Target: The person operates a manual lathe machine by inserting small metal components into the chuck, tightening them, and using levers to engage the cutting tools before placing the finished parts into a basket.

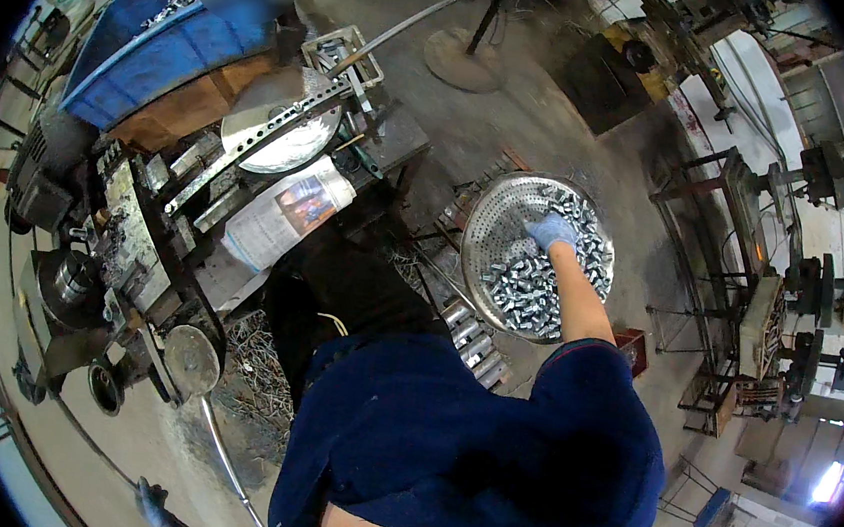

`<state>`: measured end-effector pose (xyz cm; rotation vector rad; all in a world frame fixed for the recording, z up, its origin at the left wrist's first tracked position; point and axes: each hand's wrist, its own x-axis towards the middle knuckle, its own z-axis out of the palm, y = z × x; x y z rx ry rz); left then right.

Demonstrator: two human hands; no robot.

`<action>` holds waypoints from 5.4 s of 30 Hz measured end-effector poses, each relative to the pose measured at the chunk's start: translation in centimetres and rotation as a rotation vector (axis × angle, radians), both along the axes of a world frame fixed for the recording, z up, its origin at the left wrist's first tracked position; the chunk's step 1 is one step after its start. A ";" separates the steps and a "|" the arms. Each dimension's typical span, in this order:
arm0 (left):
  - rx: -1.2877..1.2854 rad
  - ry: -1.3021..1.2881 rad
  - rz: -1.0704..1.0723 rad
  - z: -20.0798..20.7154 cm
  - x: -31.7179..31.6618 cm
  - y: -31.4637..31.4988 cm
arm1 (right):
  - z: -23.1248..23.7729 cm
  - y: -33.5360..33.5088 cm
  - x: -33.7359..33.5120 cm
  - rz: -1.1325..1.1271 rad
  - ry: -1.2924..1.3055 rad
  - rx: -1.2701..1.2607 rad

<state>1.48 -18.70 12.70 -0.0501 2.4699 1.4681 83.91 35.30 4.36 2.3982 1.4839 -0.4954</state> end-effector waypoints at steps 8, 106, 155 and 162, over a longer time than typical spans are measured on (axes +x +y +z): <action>-0.501 0.305 -0.590 12.0 6.1 10.5 | 5.6 0.4 -8.3 0.302 0.675 0.701; -1.220 0.577 0.036 0.7 -8.1 -10.1 | 22.0 -2.9 -74.1 1.494 0.848 0.209; -0.567 0.147 -0.970 0.1 20.9 15.3 | 7.0 16.8 -14.5 0.672 -0.096 0.489; -0.542 0.152 -0.966 -0.2 20.5 15.5 | 6.4 9.1 -15.2 0.545 -0.047 0.518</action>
